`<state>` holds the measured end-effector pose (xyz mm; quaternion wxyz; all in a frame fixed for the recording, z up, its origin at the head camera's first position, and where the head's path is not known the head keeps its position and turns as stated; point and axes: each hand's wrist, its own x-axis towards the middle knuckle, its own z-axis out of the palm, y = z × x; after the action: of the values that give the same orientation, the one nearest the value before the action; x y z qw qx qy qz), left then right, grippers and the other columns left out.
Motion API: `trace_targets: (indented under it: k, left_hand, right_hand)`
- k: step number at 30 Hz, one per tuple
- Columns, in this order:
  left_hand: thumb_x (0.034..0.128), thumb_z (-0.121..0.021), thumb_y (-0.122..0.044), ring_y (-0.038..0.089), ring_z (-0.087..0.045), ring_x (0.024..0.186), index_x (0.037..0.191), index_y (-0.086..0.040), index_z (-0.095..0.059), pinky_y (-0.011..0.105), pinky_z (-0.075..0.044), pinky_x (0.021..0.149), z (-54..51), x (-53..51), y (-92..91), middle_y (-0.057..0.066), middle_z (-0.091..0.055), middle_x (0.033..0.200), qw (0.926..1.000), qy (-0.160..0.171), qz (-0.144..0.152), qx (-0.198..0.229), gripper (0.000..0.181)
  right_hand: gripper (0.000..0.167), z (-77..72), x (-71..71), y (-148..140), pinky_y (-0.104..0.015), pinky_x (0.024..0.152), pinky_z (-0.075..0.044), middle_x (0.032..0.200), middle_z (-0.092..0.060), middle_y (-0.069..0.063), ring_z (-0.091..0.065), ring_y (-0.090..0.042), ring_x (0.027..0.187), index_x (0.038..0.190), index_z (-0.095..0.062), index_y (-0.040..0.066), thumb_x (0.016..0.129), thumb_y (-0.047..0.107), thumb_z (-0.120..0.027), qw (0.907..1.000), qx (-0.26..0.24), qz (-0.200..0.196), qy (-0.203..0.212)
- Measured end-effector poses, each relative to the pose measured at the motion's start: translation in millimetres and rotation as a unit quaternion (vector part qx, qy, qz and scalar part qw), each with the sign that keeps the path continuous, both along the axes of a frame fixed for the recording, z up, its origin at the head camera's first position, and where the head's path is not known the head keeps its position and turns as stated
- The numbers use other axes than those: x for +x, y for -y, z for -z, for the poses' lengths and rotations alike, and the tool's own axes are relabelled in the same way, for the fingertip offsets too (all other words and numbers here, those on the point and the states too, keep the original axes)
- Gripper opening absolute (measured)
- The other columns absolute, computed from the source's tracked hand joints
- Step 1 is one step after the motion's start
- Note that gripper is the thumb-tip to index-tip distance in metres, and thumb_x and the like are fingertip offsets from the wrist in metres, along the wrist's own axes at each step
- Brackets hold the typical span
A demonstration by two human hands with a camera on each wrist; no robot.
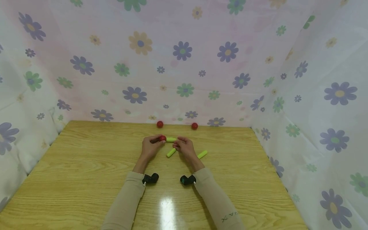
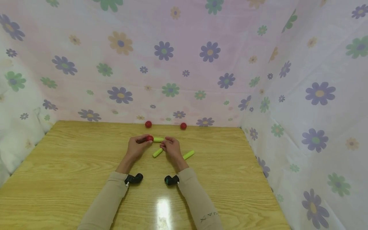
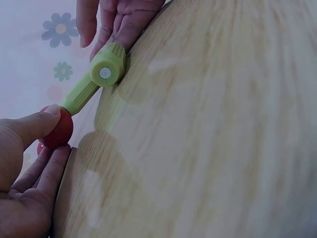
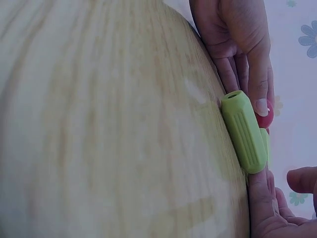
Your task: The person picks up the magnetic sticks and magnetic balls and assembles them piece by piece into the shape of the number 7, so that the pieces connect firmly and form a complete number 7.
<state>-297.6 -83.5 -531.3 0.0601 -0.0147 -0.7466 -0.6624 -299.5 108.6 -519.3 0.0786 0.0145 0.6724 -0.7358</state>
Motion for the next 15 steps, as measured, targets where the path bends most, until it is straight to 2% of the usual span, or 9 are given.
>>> trace_targets:
  k: [1,3,9,15]
  left_hand:
    - [0.0901,-0.079,-0.008,0.033,-0.067,0.115,0.128,0.000,-0.070,0.043,-0.055,0.095,0.0,0.2,0.0,0.022,-0.070,0.125,1.0000,0.001,0.001,0.001,0.039]
    - [0.0906,-0.078,-0.008,0.033,-0.067,0.115,0.129,0.000,-0.070,0.042,-0.055,0.095,0.1,0.3,0.0,0.022,-0.069,0.125,1.0000,0.002,0.002,0.001,0.040]
    - [0.0918,-0.077,-0.009,0.032,-0.066,0.116,0.130,0.000,-0.068,0.038,-0.056,0.094,0.3,-0.7,-0.2,0.022,-0.069,0.126,1.0000,0.005,0.003,0.003,0.040]
    - [0.0931,-0.076,-0.010,0.033,-0.064,0.118,0.132,0.000,-0.067,0.042,-0.054,0.097,0.0,0.0,0.1,0.022,-0.067,0.128,0.9999,0.011,0.006,0.004,0.041]
  right_hand:
    - [0.036,-4.3,1.8,0.0,-0.027,0.087,-0.059,0.119,-0.063,-0.031,-0.070,-0.026,0.099,0.140,-0.046,-0.014,0.109,0.005,-0.045,1.0000,0.001,-0.003,0.004]
    - [0.037,-5.4,2.4,0.0,-0.028,0.088,-0.059,0.120,-0.063,-0.031,-0.070,-0.025,0.100,0.140,-0.047,-0.013,0.108,0.006,-0.047,0.9999,0.009,-0.003,0.006]
    - [0.040,-12.9,2.8,-4.2,-0.026,0.085,-0.059,0.119,-0.065,-0.024,-0.067,-0.015,0.094,0.141,-0.049,-0.009,0.108,0.013,-0.050,0.9975,0.063,-0.021,0.022]
    - [0.042,-20.9,3.6,-14.4,-0.033,0.092,-0.058,0.125,-0.062,-0.027,-0.066,-0.030,0.109,0.142,-0.049,-0.010,0.109,0.016,-0.048,0.9944,0.098,-0.036,0.018]
